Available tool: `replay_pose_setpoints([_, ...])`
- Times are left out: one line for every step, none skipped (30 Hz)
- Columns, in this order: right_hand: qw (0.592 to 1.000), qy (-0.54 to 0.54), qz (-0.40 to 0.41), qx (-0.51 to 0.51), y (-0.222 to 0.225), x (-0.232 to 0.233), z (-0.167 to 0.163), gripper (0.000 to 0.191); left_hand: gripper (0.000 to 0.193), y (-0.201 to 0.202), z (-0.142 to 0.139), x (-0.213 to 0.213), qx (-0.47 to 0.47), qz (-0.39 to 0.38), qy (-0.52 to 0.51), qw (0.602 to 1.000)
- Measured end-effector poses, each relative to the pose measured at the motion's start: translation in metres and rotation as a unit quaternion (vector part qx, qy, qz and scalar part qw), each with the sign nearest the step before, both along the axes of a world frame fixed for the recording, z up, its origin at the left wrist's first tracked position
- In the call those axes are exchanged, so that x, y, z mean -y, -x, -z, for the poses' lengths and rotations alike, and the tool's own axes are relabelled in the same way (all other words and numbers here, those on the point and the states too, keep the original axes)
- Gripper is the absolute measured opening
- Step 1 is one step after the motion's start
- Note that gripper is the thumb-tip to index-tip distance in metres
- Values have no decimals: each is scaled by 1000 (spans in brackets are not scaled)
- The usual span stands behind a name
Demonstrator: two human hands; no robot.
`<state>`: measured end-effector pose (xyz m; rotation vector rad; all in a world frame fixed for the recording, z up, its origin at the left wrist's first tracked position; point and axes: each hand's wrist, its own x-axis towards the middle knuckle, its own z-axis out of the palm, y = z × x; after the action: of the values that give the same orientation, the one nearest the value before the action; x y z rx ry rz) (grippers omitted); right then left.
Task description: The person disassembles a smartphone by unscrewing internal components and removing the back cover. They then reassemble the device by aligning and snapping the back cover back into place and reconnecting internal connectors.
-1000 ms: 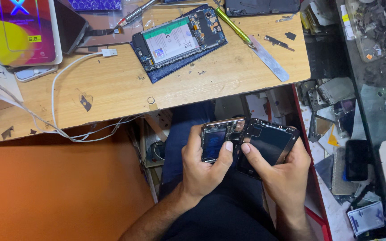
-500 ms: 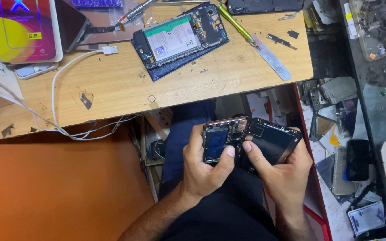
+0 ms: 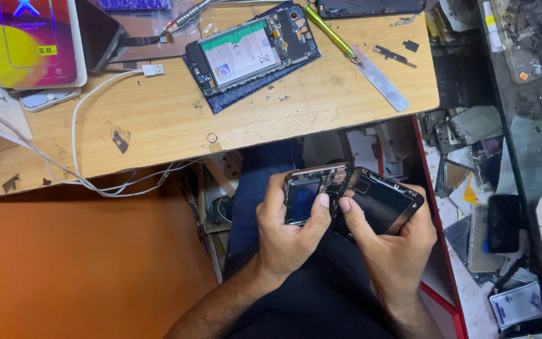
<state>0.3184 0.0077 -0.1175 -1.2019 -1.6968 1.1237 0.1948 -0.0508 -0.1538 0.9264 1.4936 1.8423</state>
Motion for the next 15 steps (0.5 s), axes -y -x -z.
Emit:
replay_pose_setpoints([1000, 0, 7, 11, -1, 0, 0, 33, 27, -1, 0, 0, -4, -4, 5, 1000])
replay_pose_setpoints([1000, 1, 14, 22, -1, 0, 1, 33, 27, -1, 1, 0, -9, -7, 10, 1000])
replay_pose_setpoints([999, 1, 20, 32, -2, 1, 1, 33, 27, -1, 1, 0, -13, -11, 15, 1000])
replay_pose_setpoints([999, 3, 20, 28, -2, 1, 1, 34, 27, -2, 2, -1, -17, -13, 11, 1000])
replay_pose_setpoints([999, 4, 21, 24, -2, 1, 1, 34, 27, -2, 2, -1, -21, -15, 8, 1000])
replay_pose_setpoints([1000, 7, 21, 21, -3, 1, 1, 34, 27, -2, 2, -1, -25, -17, 5, 1000])
replay_pose_setpoints([1000, -2, 18, 24, -3, 1, 1, 34, 27, -3, 2, 0, -24, -17, 9, 1000])
replay_pose_setpoints([999, -12, 14, 28, -3, 1, 1, 34, 27, -3, 3, 0, -24, -17, 12, 999])
replay_pose_setpoints([999, -21, 11, 31, -3, 1, 1, 34, 26, -3, 3, 0, -24, -18, 16, 999])
replay_pose_setpoints([999, -24, 12, 41, -4, 1, 1, 34, 25, -3, 3, 0, -17, -12, 9, 1000])
replay_pose_setpoints([998, -28, 14, 51, -4, 2, 1, 35, 24, -2, 3, 0, -10, -6, 2, 1000])
replay_pose_setpoints([998, -32, 16, 61, -4, 2, 1, 35, 23, -2, 3, 0, -3, -1, -5, 1000])
replay_pose_setpoints([998, -35, 14, 54, -4, 2, 1, 35, 23, -3, 3, 0, -8, -5, -1, 1000])
replay_pose_setpoints([998, -38, 12, 47, -4, 2, 1, 35, 23, -3, 3, 0, -14, -9, 4, 1000])
replay_pose_setpoints([998, -41, 9, 40, -3, 3, 1, 36, 23, -3, 3, 1, -19, -13, 9, 1000])
